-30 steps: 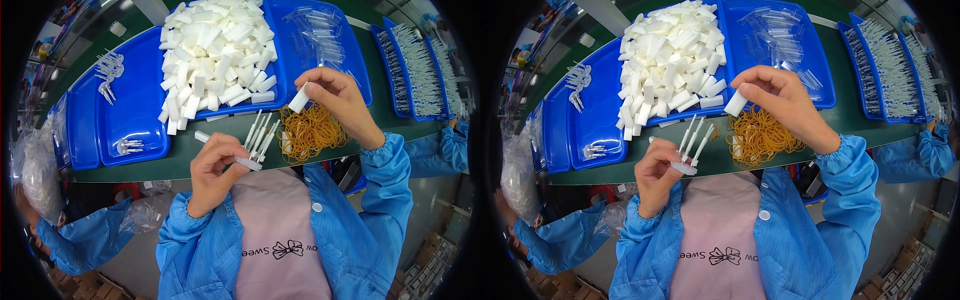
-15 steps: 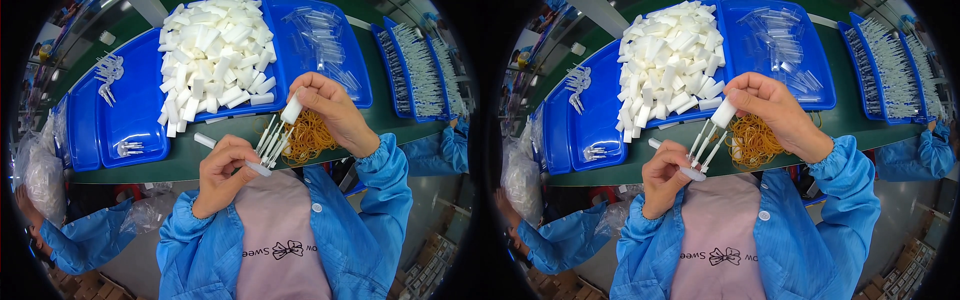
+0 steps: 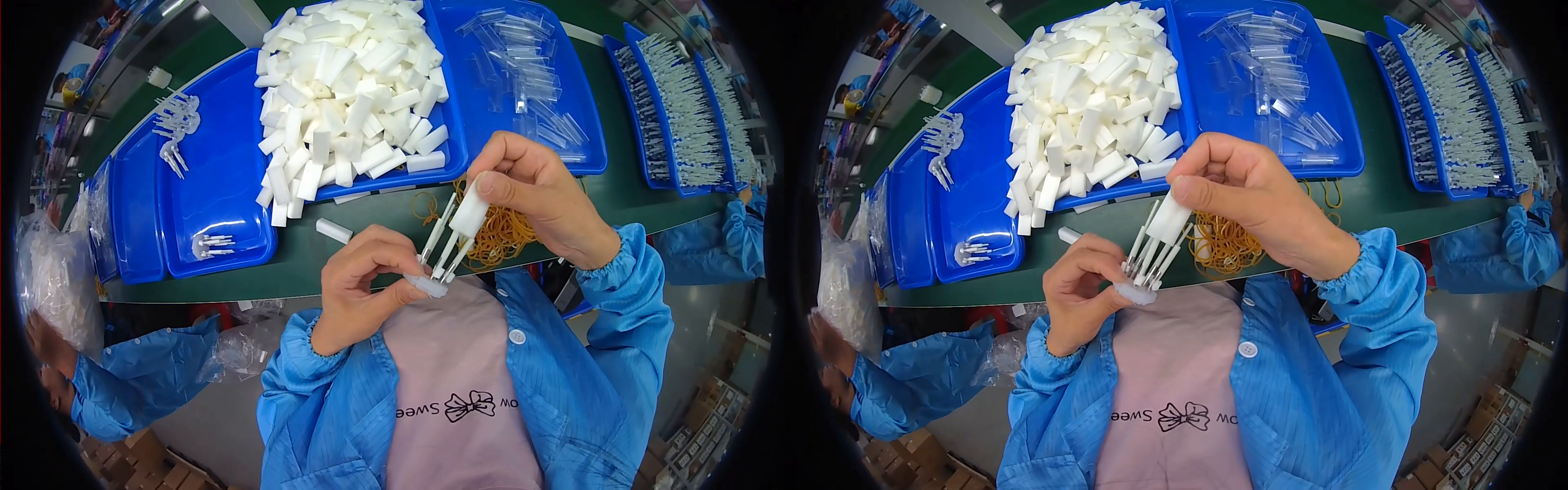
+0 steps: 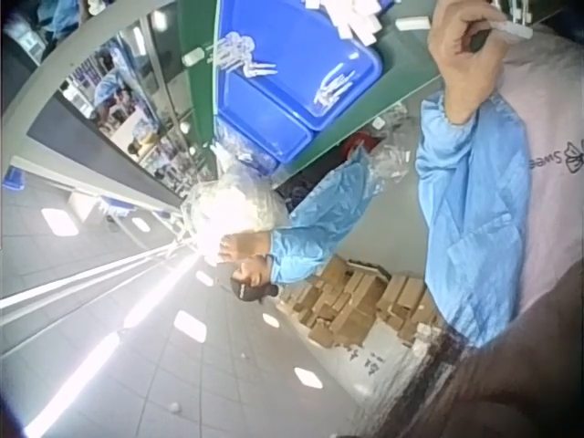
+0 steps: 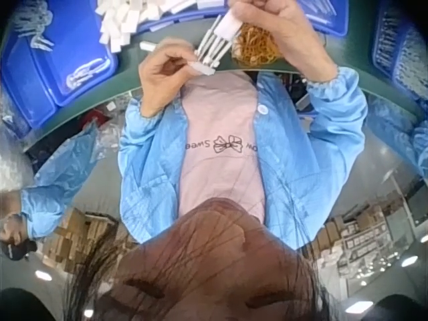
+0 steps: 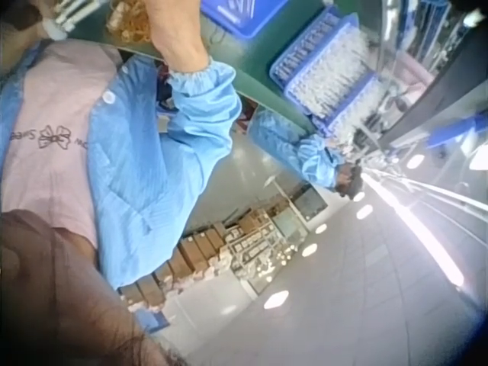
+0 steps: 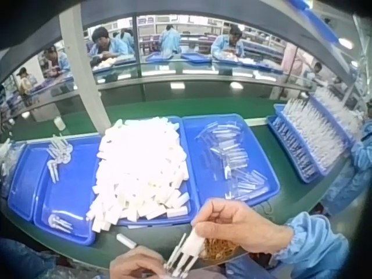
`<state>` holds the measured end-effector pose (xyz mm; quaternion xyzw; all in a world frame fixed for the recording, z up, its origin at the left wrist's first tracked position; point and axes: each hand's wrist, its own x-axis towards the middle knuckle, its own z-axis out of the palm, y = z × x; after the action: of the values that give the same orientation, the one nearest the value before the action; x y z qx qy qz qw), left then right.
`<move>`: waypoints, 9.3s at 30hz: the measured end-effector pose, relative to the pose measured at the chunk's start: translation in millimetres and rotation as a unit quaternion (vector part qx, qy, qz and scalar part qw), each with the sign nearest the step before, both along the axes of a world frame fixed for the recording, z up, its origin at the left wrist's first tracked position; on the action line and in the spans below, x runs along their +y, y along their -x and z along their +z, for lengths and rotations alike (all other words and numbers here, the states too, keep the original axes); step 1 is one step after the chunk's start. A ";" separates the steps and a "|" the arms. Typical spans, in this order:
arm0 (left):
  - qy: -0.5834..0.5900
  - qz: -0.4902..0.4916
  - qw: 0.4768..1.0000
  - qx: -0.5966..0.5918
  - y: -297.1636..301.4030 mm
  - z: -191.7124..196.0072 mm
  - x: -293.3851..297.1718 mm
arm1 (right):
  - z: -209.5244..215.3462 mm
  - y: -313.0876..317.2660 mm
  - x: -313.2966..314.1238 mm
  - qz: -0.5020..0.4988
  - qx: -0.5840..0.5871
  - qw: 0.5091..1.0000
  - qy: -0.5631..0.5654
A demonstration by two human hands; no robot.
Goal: The person assembles components by placing white foam pieces onto the prongs of plastic bases, sliding clear plastic sleeves over the foam pieces, and securing the bundles with rubber bands by hand.
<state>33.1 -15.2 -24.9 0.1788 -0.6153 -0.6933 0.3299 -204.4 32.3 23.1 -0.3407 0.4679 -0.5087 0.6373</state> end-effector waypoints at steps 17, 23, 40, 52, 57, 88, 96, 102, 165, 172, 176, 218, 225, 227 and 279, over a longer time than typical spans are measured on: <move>-0.045 0.121 0.991 0.041 2.9 -2.5 -2.3 | -11.3 -2.6 -10.5 0.046 0.468 0.834 0.289; -0.063 0.142 0.987 0.033 -16.4 -4.0 -8.4 | -9.7 -16.0 16.6 0.156 0.622 0.732 0.231; -0.067 0.208 0.976 0.016 -21.8 4.1 -4.8 | -53.0 -13.6 9.7 0.268 0.664 0.640 0.279; -0.080 0.168 0.981 0.057 -26.5 0.4 -8.2 | -43.3 1.8 2.8 0.127 0.559 0.775 0.266; -0.079 0.202 0.976 0.013 -21.5 3.8 -6.3 | -44.7 -2.0 5.0 0.175 0.602 0.734 0.262; -0.058 0.146 0.988 -0.003 -25.7 -3.1 -3.5 | -27.2 4.0 4.6 0.110 0.680 0.661 0.298; 0.141 0.094 0.983 -0.067 -13.3 4.3 7.1 | -16.8 16.8 -6.2 0.002 0.223 0.971 0.088; 0.178 0.104 0.976 -0.067 -13.3 6.5 9.9 | -15.5 10.5 -3.9 0.001 0.131 0.990 0.046; 0.221 0.319 0.917 -0.092 -77.7 10.4 5.0 | -36.4 -78.9 -51.6 0.234 0.505 0.788 0.263; 0.290 0.230 0.926 -0.076 -57.7 23.9 7.1 | -0.5 -33.8 -58.6 0.050 0.096 0.991 0.076; 0.296 0.203 0.931 -0.069 -49.5 29.7 9.0 | -1.2 -39.5 -56.2 0.077 0.071 0.992 0.064; 0.316 0.132 0.936 -0.085 -46.5 34.9 18.8 | 10.7 -44.2 -22.5 0.143 0.133 0.976 0.100; 0.240 0.211 0.947 -0.034 -37.4 21.1 25.2 | 17.2 -50.7 -12.6 0.139 0.186 0.961 0.149; 0.189 0.224 0.956 -0.021 -31.7 21.2 30.1 | 17.8 -55.3 -9.5 0.127 0.207 0.956 0.166; 0.334 0.287 0.894 -0.081 -47.5 24.0 2.3 | 23.8 -18.5 -67.3 0.109 0.149 0.974 0.134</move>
<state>80.6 -12.9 -1.0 0.2822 -0.7574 -0.3048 0.5038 -185.9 -35.0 46.9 -0.5442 0.4451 -0.4377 0.5604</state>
